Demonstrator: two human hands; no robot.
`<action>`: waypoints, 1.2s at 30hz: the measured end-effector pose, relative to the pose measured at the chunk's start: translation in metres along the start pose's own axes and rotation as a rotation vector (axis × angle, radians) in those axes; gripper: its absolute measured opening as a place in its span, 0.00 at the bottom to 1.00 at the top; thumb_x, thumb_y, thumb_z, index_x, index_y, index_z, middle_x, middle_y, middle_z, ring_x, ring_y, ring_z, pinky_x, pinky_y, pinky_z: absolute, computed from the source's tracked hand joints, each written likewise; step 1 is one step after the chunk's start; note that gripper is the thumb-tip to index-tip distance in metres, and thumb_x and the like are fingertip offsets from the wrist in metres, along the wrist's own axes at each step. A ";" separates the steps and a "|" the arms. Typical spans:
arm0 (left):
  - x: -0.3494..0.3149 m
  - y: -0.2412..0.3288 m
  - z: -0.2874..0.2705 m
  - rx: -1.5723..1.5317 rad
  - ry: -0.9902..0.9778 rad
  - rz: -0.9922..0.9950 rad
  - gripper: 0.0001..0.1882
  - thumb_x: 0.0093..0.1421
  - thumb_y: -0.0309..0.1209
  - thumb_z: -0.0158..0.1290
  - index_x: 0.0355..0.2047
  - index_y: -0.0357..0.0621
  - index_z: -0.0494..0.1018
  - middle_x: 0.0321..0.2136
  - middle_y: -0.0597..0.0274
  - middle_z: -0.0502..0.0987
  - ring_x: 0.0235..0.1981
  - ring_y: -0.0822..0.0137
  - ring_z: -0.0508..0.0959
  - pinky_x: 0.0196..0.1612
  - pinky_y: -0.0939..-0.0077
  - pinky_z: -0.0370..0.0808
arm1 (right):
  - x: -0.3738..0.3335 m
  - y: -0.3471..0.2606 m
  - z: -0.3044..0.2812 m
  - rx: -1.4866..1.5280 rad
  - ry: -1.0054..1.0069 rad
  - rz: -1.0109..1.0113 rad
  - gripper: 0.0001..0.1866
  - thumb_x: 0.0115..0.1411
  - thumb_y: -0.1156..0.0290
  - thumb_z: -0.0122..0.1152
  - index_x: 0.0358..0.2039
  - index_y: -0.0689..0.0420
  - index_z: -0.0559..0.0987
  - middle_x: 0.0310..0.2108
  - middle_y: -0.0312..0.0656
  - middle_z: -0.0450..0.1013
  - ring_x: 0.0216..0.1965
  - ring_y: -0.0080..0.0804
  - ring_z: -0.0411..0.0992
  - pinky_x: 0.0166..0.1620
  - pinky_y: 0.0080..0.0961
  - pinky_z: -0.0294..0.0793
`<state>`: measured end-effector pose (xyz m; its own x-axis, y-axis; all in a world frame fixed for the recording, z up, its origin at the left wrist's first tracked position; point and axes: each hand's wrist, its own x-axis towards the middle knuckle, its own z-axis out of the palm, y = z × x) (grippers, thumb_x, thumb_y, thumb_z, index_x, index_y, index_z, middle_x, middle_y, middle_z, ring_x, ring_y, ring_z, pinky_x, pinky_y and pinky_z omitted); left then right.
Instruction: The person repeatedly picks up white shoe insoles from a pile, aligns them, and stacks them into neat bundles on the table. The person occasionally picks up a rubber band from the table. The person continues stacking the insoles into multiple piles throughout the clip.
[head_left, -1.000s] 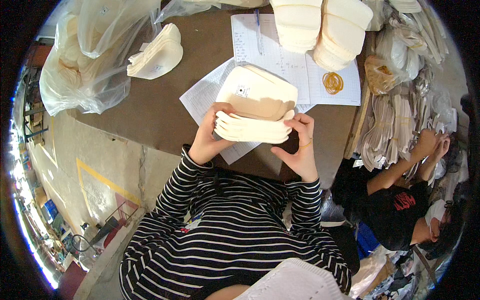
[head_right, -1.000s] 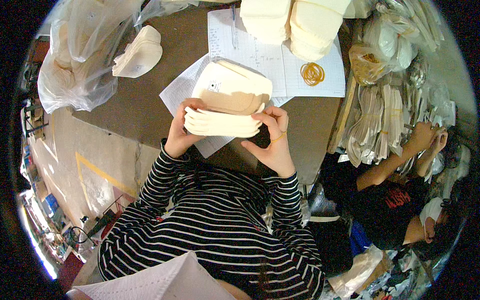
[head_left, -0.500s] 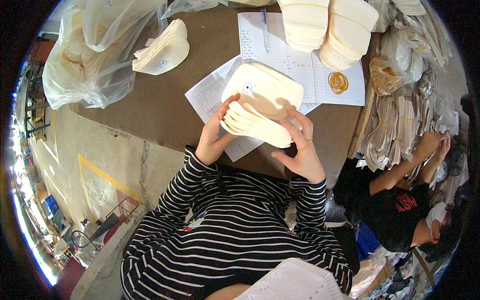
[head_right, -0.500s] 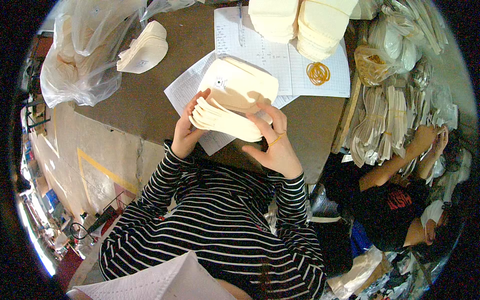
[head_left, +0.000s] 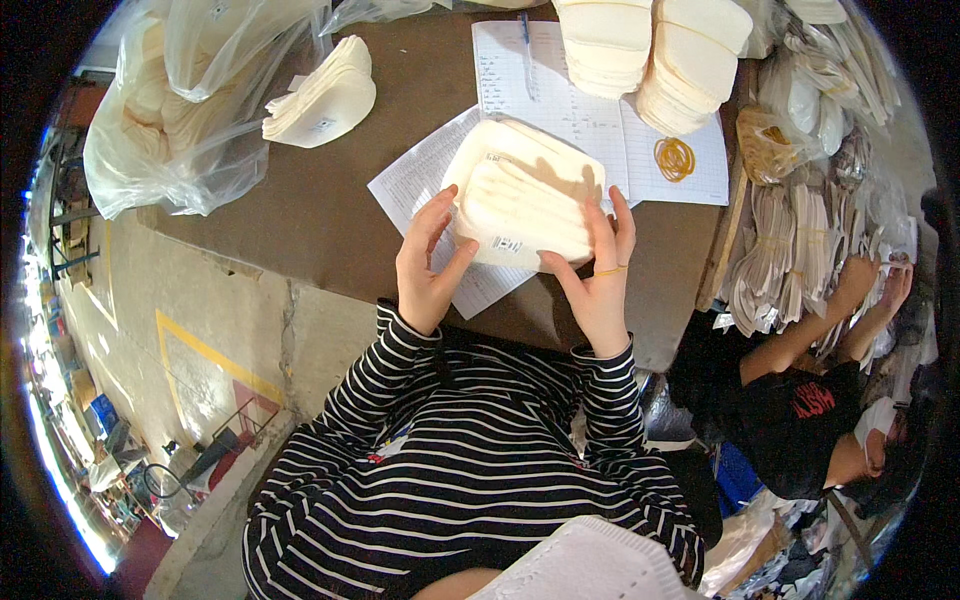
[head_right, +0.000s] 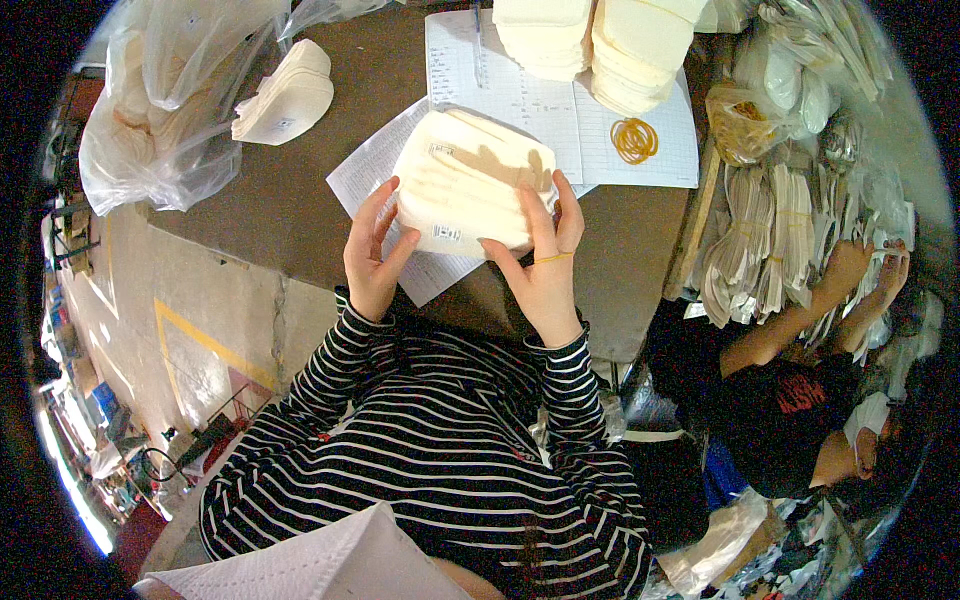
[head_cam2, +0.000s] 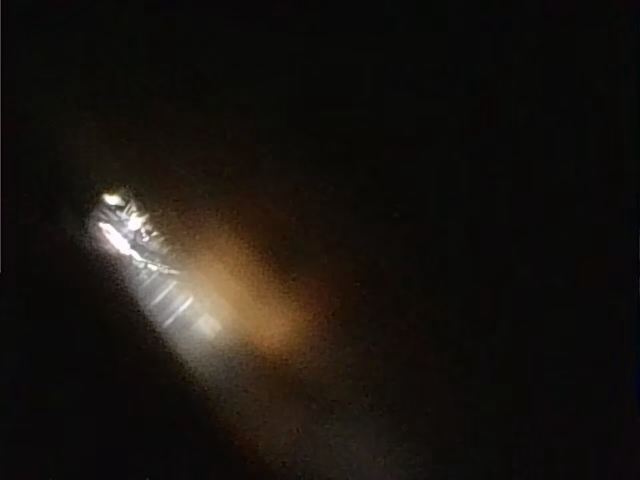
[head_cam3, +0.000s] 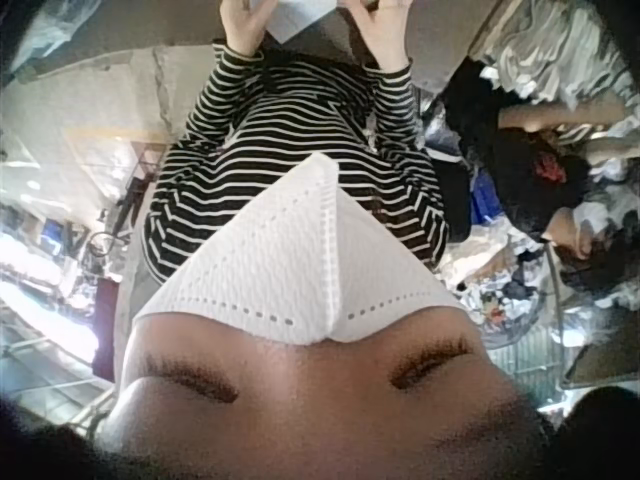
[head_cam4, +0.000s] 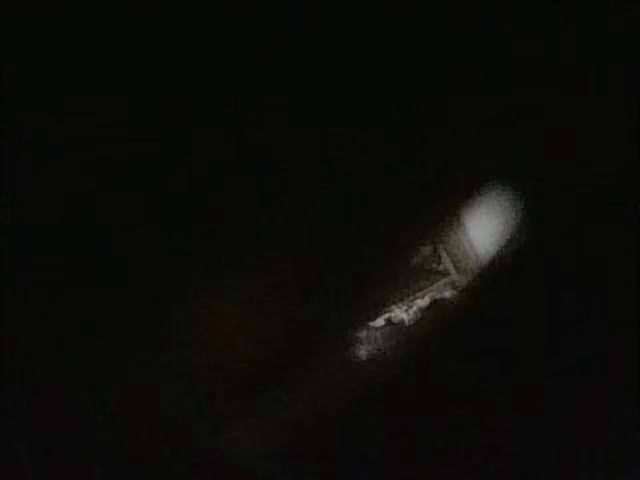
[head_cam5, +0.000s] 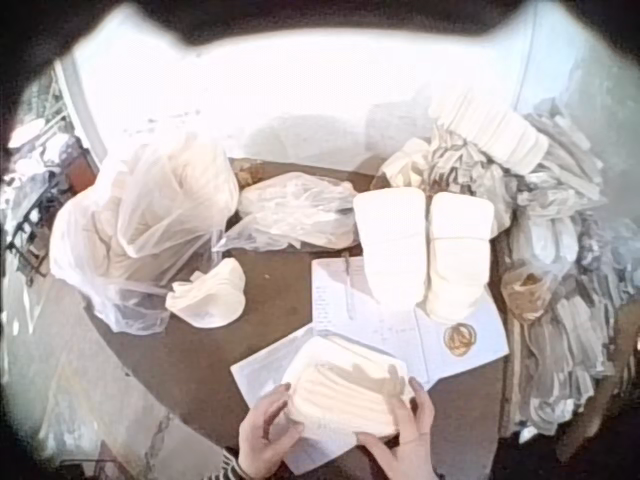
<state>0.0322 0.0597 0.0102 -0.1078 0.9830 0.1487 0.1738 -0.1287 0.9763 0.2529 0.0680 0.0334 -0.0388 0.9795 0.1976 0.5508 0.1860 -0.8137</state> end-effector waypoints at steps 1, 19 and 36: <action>0.001 -0.009 -0.007 0.114 -0.092 0.072 0.32 0.57 0.22 0.63 0.62 0.40 0.66 0.60 0.51 0.70 0.60 0.58 0.72 0.62 0.63 0.69 | 0.001 -0.001 0.000 -0.066 0.012 -0.027 0.41 0.49 0.70 0.76 0.64 0.52 0.68 0.69 0.53 0.51 0.67 0.55 0.53 0.66 0.47 0.58; 0.013 0.011 -0.002 0.206 -0.132 0.134 0.16 0.49 0.21 0.65 0.38 0.39 0.73 0.48 0.53 0.76 0.48 0.56 0.77 0.51 0.67 0.73 | -0.022 0.008 0.004 -0.162 0.162 -0.101 0.31 0.45 0.73 0.78 0.52 0.48 0.80 0.57 0.45 0.64 0.58 0.47 0.61 0.58 0.41 0.65; 0.001 0.003 -0.006 -0.085 -0.233 -0.098 0.18 0.51 0.20 0.64 0.44 0.35 0.78 0.44 0.56 0.77 0.46 0.66 0.77 0.52 0.74 0.72 | -0.014 0.008 -0.022 -0.103 -0.021 -0.211 0.21 0.45 0.72 0.77 0.41 0.53 0.80 0.45 0.41 0.73 0.48 0.42 0.70 0.52 0.37 0.70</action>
<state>0.0264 0.0591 0.0145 0.1104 0.9936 0.0219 0.0893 -0.0319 0.9955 0.2767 0.0542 0.0362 -0.1792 0.9214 0.3449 0.6103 0.3791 -0.6956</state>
